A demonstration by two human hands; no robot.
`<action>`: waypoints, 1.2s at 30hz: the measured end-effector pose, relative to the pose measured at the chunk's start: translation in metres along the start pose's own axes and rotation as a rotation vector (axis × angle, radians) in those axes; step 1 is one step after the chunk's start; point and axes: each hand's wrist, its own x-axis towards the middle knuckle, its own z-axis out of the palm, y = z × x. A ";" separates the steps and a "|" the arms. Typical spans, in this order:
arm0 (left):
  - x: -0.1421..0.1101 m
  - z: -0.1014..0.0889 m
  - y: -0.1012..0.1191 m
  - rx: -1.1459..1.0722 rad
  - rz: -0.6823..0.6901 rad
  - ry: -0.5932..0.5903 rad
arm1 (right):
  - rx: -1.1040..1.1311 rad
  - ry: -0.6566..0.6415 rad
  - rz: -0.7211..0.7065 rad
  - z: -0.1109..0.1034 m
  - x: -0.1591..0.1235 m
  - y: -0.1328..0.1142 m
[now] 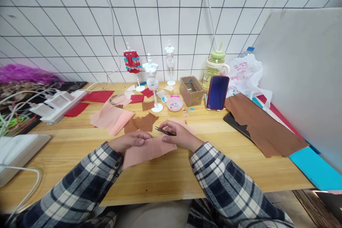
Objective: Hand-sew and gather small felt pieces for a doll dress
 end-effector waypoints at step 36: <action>0.028 -0.002 -0.020 -0.219 0.338 0.495 | -0.432 0.200 0.159 0.006 0.008 0.012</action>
